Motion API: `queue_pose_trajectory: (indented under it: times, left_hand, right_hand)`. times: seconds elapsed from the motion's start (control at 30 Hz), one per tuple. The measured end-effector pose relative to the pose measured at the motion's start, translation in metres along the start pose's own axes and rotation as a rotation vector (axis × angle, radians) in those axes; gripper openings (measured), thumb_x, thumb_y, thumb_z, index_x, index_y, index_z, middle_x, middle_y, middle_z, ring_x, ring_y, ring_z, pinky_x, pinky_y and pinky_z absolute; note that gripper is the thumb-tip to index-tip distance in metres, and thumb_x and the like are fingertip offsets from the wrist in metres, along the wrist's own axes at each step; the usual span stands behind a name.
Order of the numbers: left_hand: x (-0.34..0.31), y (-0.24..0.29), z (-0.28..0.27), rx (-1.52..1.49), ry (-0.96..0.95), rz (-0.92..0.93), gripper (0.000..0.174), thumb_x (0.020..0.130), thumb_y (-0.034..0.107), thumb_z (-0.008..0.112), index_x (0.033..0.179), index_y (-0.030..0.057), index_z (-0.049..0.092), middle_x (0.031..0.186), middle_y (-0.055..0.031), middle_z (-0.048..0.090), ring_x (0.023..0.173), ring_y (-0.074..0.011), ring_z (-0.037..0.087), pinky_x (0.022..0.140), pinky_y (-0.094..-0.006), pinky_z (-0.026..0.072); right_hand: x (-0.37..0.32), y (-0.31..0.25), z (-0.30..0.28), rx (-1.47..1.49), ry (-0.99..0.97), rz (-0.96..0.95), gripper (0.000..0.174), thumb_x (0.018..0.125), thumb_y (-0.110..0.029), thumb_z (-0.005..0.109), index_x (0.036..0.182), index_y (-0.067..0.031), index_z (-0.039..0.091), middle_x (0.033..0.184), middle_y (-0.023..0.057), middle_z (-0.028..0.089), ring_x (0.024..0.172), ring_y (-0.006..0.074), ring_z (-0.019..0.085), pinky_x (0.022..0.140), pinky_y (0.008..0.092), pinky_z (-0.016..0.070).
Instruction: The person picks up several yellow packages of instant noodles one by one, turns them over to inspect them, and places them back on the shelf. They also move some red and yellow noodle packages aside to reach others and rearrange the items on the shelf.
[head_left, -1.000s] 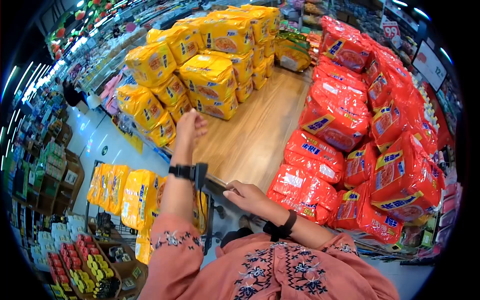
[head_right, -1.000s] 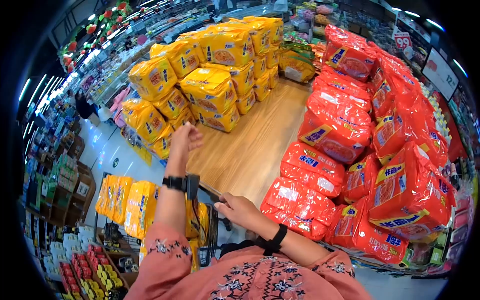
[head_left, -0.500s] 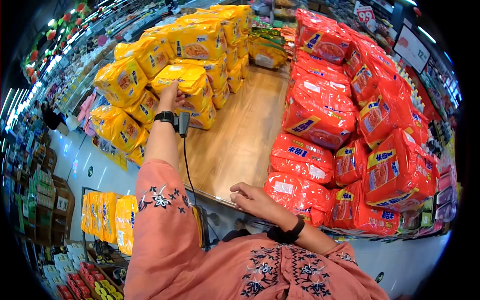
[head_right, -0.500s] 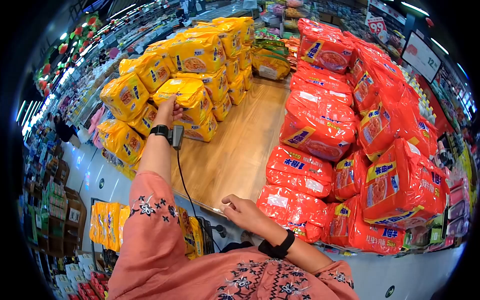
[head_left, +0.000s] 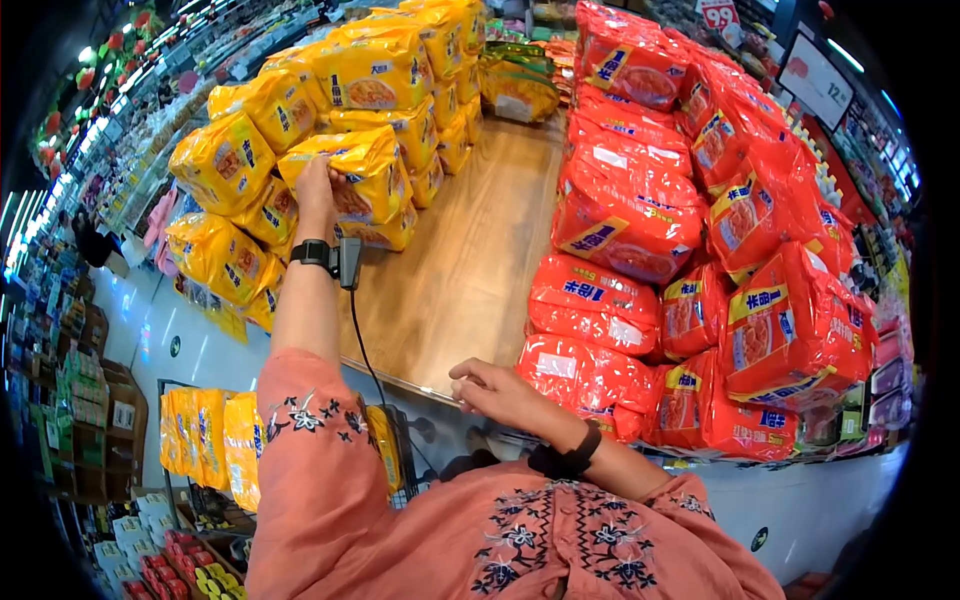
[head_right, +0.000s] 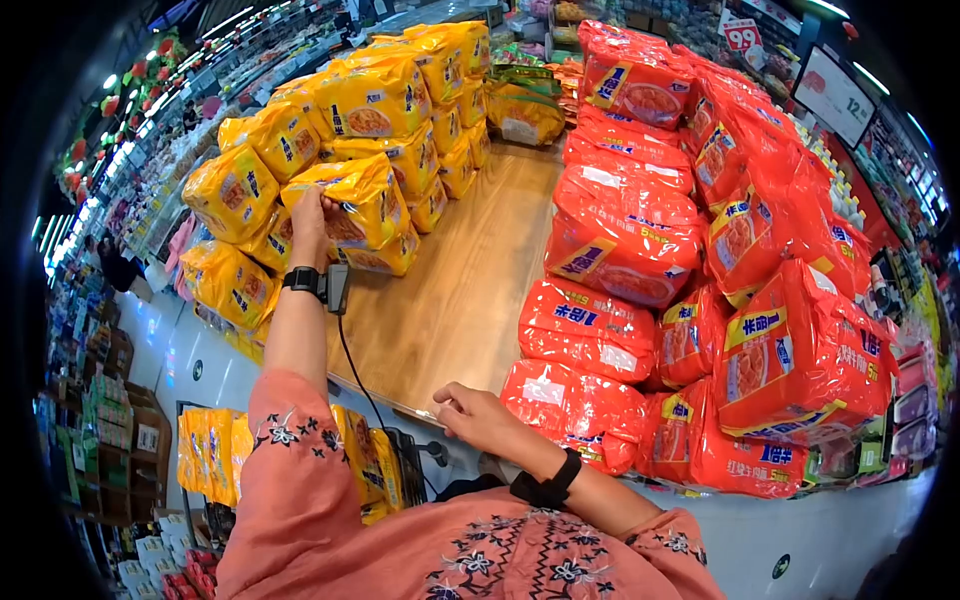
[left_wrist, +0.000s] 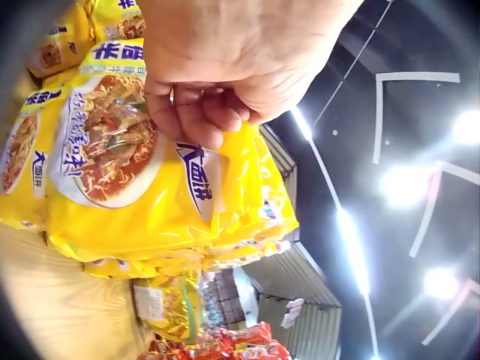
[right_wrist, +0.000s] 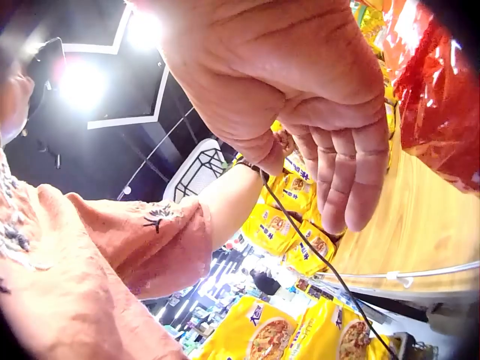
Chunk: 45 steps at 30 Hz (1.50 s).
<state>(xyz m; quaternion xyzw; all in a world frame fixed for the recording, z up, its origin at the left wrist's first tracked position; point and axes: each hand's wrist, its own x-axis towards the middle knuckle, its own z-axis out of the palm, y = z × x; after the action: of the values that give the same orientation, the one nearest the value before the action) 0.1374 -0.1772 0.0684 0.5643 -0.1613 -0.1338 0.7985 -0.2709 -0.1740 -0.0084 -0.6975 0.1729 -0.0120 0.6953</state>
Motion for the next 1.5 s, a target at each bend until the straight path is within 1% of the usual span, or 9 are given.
queue_pose_trajectory:
  times: [0.23, 0.33, 0.47, 0.73, 0.87, 1.03, 1.13, 1.4, 1.5]
  left_hand:
    - [-0.089, 0.040, -0.017, -0.039, -0.120, 0.007, 0.022, 0.096, 0.020, 0.057, 0.077, 0.0097, 0.052, 0.070, 0.0014, 0.050, 0.063, -0.0111, 0.051, 0.060, -0.0283, 0.0461]
    - [-0.161, 0.067, -0.021, -0.072, -0.112, 0.073, 0.020, 0.096, 0.020, 0.058, 0.079, 0.0107, 0.054, 0.071, 0.0026, 0.051, 0.065, -0.0092, 0.051, 0.063, -0.0272, 0.0467]
    - [-0.263, 0.082, -0.041, -0.137, -0.046, 0.170, 0.016, 0.097, 0.019, 0.058, 0.083, 0.0118, 0.056, 0.073, 0.0045, 0.054, 0.066, -0.0046, 0.052, 0.064, -0.0217, 0.0452]
    - [-0.447, 0.096, -0.068, -0.003, 0.402, 0.211, 0.015, 0.097, 0.019, 0.055, 0.091, 0.0058, 0.059, 0.081, 0.0038, 0.056, 0.070, -0.0040, 0.046, 0.064, -0.0202, 0.0368]
    - [-0.512, 0.106, -0.090, 0.095, 0.645, 0.288, 0.016, 0.097, 0.020, 0.055, 0.099, 0.0051, 0.060, 0.082, 0.0054, 0.057, 0.069, -0.0017, 0.045, 0.062, -0.0181, 0.0349]
    - [-0.572, 0.125, -0.111, 0.147, 0.926, 0.357, 0.009, 0.098, 0.015, 0.052, 0.096, 0.0075, 0.057, 0.077, 0.0077, 0.051, 0.063, 0.0005, 0.039, 0.057, -0.0168, 0.0306]
    - [-0.608, 0.114, -0.158, 0.223, 0.897, 0.373, 0.013, 0.099, 0.021, 0.053, 0.098, 0.0084, 0.057, 0.083, 0.0046, 0.056, 0.067, -0.0022, 0.049, 0.060, -0.0166, 0.0397]
    - [-0.612, 0.075, -0.208, 0.298, 0.932, 0.344, 0.011, 0.099, 0.015, 0.051, 0.097, 0.0053, 0.057, 0.080, 0.0024, 0.056, 0.064, -0.0035, 0.044, 0.061, -0.0191, 0.0389]
    - [-0.598, 0.056, -0.222, 0.291, 0.945, 0.309, 0.017, 0.100, 0.017, 0.049, 0.102, 0.0029, 0.058, 0.090, -0.0017, 0.060, 0.072, -0.0082, 0.051, 0.067, -0.0242, 0.0439]
  right_hand:
    - [0.001, -0.002, -0.005, 0.267, -0.022, 0.043, 0.040, 0.104, -0.020, 0.043, 0.138, 0.0017, 0.041, 0.109, 0.0191, 0.063, 0.085, 0.0204, 0.067, 0.071, 0.0311, 0.0567]
    - [-0.001, -0.007, -0.004, 0.408, 0.011, 0.048, 0.043, 0.104, -0.024, 0.047, 0.135, 0.0038, 0.039, 0.105, 0.0192, 0.062, 0.081, 0.0215, 0.067, 0.065, 0.0300, 0.0557]
    - [-0.008, -0.011, 0.006, 0.429, -0.038, 0.023, 0.041, 0.104, -0.022, 0.044, 0.135, 0.0046, 0.040, 0.109, 0.0238, 0.064, 0.084, 0.0263, 0.070, 0.070, 0.0336, 0.0582]
    - [-0.029, 0.002, 0.050, 0.249, -0.415, 0.104, 0.034, 0.101, -0.021, 0.050, 0.127, 0.0010, 0.050, 0.107, 0.0145, 0.065, 0.088, 0.0236, 0.070, 0.076, 0.0322, 0.0573]
    - [-0.033, 0.015, 0.067, 0.220, -0.554, 0.154, 0.036, 0.102, -0.022, 0.049, 0.129, 0.0013, 0.047, 0.107, 0.0155, 0.066, 0.089, 0.0215, 0.069, 0.075, 0.0310, 0.0561]
    - [-0.041, 0.014, 0.086, 0.140, -0.646, 0.218, 0.035, 0.102, -0.022, 0.049, 0.130, -0.0003, 0.047, 0.108, 0.0137, 0.066, 0.089, 0.0189, 0.068, 0.077, 0.0302, 0.0562]
    - [-0.038, 0.030, 0.095, 0.128, -0.702, 0.235, 0.034, 0.102, -0.021, 0.048, 0.129, 0.0000, 0.047, 0.108, 0.0138, 0.066, 0.088, 0.0187, 0.068, 0.076, 0.0301, 0.0565]
    - [-0.037, 0.041, 0.096, 0.087, -0.698, 0.284, 0.031, 0.102, -0.021, 0.048, 0.126, -0.0001, 0.050, 0.109, 0.0147, 0.066, 0.087, 0.0188, 0.068, 0.075, 0.0304, 0.0571]
    - [-0.035, 0.045, 0.091, 0.107, -0.673, 0.304, 0.032, 0.101, -0.020, 0.049, 0.125, 0.0002, 0.051, 0.107, 0.0153, 0.067, 0.087, 0.0209, 0.069, 0.074, 0.0318, 0.0572]
